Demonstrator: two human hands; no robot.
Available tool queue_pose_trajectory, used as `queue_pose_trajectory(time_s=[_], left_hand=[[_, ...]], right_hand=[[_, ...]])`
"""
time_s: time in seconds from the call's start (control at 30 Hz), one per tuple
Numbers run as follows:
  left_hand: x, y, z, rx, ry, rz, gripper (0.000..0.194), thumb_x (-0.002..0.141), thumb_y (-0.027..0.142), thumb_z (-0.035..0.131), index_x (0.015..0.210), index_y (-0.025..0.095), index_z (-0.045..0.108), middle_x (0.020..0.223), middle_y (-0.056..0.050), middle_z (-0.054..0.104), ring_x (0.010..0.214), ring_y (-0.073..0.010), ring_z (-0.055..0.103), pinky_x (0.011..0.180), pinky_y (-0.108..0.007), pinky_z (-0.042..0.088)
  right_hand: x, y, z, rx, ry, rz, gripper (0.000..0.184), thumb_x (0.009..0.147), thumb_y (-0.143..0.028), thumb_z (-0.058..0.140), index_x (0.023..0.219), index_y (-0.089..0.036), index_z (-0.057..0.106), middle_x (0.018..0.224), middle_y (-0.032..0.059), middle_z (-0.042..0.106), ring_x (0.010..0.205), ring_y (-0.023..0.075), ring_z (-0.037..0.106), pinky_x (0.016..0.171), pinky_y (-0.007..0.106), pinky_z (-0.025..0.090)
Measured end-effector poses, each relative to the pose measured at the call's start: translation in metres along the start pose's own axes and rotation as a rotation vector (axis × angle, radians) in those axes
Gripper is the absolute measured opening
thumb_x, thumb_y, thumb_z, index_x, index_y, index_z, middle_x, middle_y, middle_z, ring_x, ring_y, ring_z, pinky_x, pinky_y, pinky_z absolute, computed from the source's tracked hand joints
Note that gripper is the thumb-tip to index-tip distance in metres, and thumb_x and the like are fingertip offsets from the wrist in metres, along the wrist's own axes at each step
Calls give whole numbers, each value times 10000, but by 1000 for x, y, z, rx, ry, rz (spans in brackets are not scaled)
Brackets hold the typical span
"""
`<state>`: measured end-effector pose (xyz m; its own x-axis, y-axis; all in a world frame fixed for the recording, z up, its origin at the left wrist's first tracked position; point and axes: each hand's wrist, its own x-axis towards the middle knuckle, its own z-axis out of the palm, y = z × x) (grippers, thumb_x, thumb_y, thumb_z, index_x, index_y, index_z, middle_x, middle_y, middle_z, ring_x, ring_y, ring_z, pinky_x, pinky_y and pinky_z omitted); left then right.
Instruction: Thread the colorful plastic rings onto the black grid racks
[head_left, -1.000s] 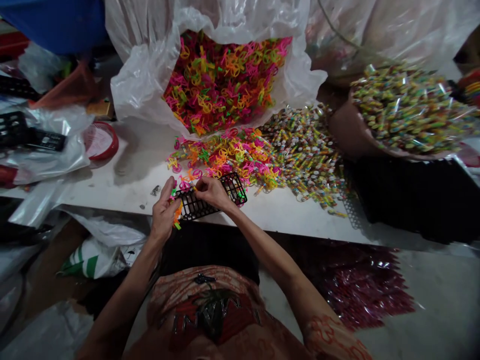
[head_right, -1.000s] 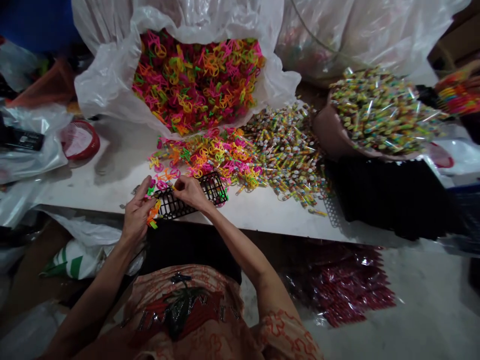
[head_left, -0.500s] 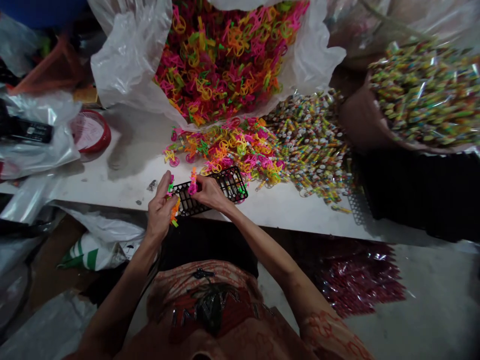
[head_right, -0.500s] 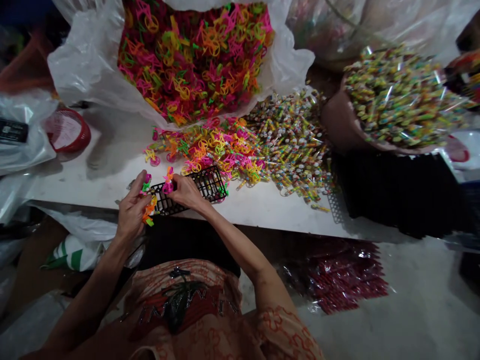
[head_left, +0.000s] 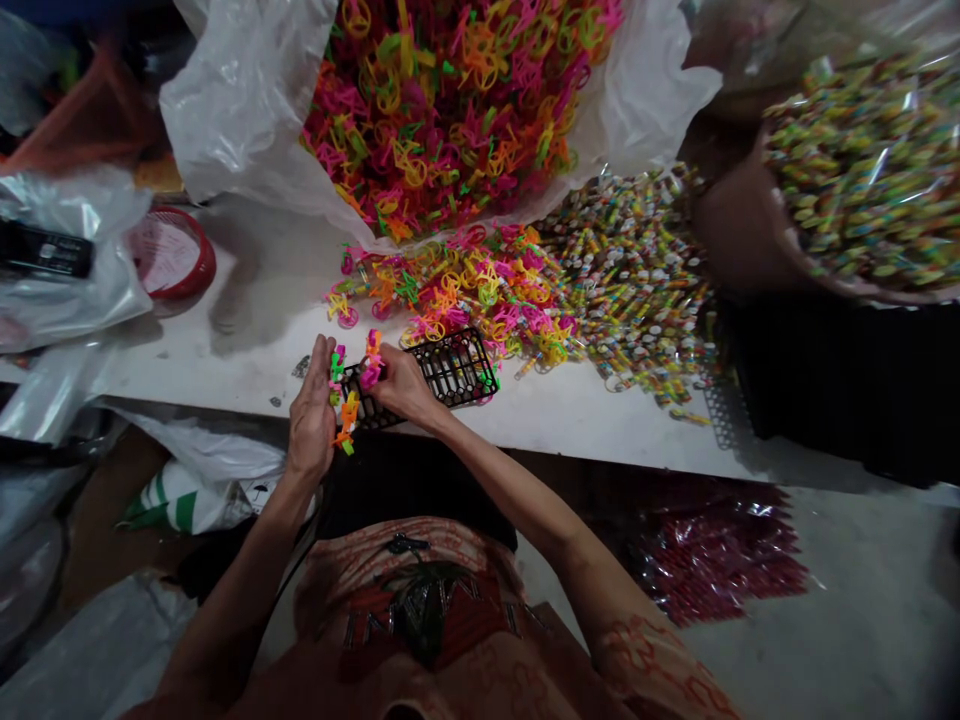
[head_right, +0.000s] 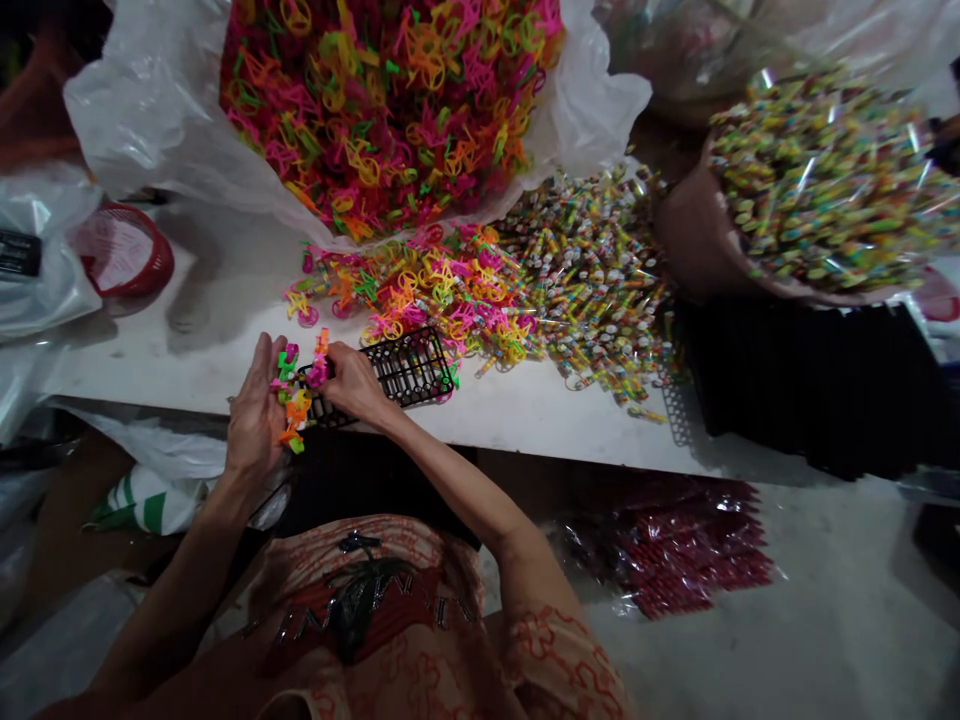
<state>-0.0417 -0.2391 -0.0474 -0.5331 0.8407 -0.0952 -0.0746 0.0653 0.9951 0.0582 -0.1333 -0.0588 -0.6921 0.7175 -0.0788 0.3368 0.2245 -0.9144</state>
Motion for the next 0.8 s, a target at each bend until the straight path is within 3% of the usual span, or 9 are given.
queue_pose_trajectory(time_s=[0.23, 0.4, 0.6, 0.8], left_hand=[[1, 1, -2, 49, 4, -38, 588, 889, 534, 563, 1420, 290, 502, 1570, -14, 377, 1481, -213, 274, 1231, -343, 212], [4, 0, -1, 89, 16, -8, 588, 895, 562, 538, 1409, 275, 521, 1540, -22, 430, 1462, -208, 323, 1226, -335, 219], [4, -1, 2, 163, 36, 31, 553, 909, 542, 533, 1392, 272, 542, 1499, -25, 489, 1411, -196, 416, 1228, -312, 194], [4, -3, 2, 115, 25, 9, 553, 905, 543, 542, 1388, 273, 546, 1513, -30, 471, 1423, -208, 398, 1232, -338, 198]], right_hand=[[5, 0, 12, -184, -85, 13, 44, 809, -159, 536, 778, -171, 566, 781, -2, 542, 735, 136, 505, 669, 232, 338], [7, 2, 5, -264, -165, -131, 99, 818, -118, 520, 812, -173, 603, 829, 23, 576, 770, 147, 529, 697, 233, 353], [7, 8, 6, -263, -128, -116, 107, 817, -117, 531, 756, -169, 602, 775, 12, 570, 716, 139, 502, 675, 234, 343], [6, 3, 2, -280, -133, -89, 154, 791, -67, 508, 773, -164, 626, 864, 40, 582, 818, 157, 544, 718, 238, 368]])
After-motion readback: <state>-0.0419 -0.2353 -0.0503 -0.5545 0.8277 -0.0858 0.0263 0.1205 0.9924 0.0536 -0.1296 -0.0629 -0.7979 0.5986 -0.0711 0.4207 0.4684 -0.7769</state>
